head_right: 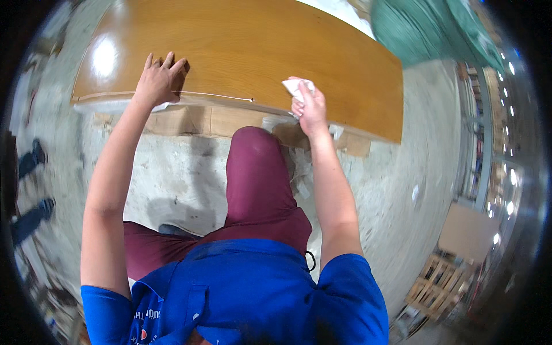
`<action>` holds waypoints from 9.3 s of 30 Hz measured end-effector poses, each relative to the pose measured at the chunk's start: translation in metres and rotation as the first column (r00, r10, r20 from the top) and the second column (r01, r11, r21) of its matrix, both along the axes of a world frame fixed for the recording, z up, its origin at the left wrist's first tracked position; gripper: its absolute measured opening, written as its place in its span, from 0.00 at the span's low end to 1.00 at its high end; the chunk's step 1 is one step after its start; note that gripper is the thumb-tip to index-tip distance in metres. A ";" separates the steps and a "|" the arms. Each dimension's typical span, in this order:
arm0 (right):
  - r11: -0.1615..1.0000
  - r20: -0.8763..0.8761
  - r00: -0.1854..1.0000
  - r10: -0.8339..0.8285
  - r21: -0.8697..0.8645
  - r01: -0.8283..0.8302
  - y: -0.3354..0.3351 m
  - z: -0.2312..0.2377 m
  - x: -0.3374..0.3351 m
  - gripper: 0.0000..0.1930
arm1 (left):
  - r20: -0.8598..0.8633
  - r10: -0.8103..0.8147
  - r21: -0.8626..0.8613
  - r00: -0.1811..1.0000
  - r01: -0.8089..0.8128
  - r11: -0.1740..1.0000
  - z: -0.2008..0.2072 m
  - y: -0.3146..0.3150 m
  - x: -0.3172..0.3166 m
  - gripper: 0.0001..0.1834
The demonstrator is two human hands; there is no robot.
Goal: The person wipes the surface of wooden panels on a roller conveyor with a white cloth. They then move to a stack of panels on the floor, remove protective plastic film, and wipe the edges and surfaces of the panels. The person returns to the conveyor to continue wiping additional panels.
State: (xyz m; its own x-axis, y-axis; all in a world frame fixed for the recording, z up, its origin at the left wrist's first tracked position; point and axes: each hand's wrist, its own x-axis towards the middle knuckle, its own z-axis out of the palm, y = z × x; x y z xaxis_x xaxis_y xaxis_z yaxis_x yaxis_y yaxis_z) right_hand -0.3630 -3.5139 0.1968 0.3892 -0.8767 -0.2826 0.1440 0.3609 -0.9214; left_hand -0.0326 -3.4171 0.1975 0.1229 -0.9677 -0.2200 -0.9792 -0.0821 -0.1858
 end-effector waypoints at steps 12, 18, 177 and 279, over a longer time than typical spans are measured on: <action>0.694 -0.574 0.788 0.221 -0.475 -0.541 -0.015 -0.029 0.025 0.15 | 0.137 0.289 0.088 0.947 -0.302 0.949 -0.003 0.006 -0.041 0.54; 0.612 -0.625 0.766 0.153 -0.548 -0.570 -0.020 -0.038 0.008 0.18 | -0.184 0.286 -0.420 0.940 -0.339 0.842 -0.026 0.071 -0.123 0.32; 0.674 -0.688 0.222 -0.690 -0.724 -0.148 -0.334 -0.003 -0.396 0.20 | -0.098 -0.457 0.271 0.884 0.466 0.842 0.022 -0.201 -0.501 0.44; 0.628 -0.583 0.773 -0.250 -0.705 -0.329 -0.071 -0.025 -0.099 0.19 | -0.779 0.377 0.100 0.502 -0.493 0.864 -0.033 0.204 -0.278 0.13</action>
